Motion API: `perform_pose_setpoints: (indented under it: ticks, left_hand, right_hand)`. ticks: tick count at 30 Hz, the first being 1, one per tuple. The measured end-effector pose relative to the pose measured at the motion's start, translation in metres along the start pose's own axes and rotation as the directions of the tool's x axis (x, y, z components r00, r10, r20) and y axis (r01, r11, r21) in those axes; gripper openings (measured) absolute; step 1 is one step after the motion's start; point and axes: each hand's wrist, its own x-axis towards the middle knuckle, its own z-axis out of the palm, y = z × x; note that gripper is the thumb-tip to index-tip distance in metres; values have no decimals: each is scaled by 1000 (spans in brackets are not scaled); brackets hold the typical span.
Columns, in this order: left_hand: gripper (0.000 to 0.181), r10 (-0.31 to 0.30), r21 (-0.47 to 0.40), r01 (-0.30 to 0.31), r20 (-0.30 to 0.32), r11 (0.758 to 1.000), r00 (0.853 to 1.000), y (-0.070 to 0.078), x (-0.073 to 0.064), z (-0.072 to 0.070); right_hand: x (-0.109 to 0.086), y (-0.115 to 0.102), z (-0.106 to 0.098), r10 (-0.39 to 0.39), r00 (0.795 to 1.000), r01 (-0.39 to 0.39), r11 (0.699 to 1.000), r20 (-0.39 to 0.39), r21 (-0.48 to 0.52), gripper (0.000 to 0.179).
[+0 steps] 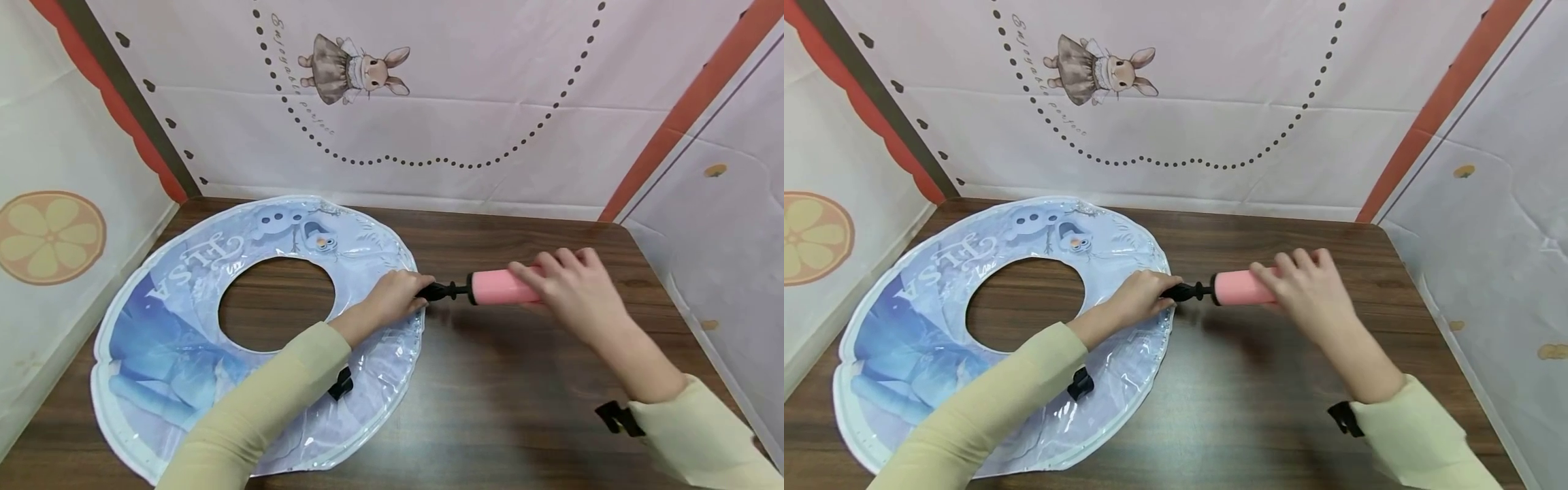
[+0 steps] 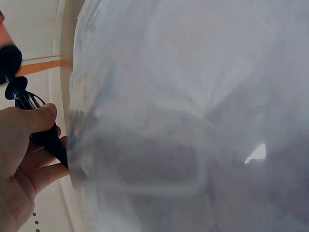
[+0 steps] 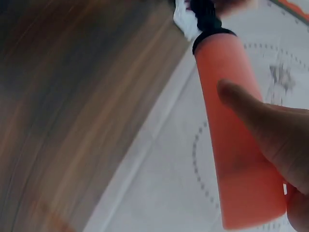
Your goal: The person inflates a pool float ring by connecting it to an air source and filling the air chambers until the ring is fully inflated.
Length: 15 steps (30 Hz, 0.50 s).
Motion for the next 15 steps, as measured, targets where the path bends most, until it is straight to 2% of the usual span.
perform_pose_setpoints:
  ticks: [3, 7, 11, 15]
  left_hand:
    - [23, 9, 15, -9, 6, 1000, 1000, 0, -1, 0]
    - [29, 2, 5, -2, 21, 1000, 1000, 1, 0, -2]
    - [31, -16, -25, 17, 20, 1000, 1000, -1, 1, -3]
    - [35, -18, -32, 19, 27, 999, 999, -4, 2, -2]
  right_hand:
    - [10, -14, 12, -13, 1000, 13, 1000, -9, -10, 59]
    - [10, -19, 20, -7, 1000, 7, 1000, -12, 12, 60]
    - [6, -10, 15, 0, 999, 1, 1000, -36, 26, 60]
    - [-5, 7, -1, 33, 999, -33, 999, -17, 37, 61]
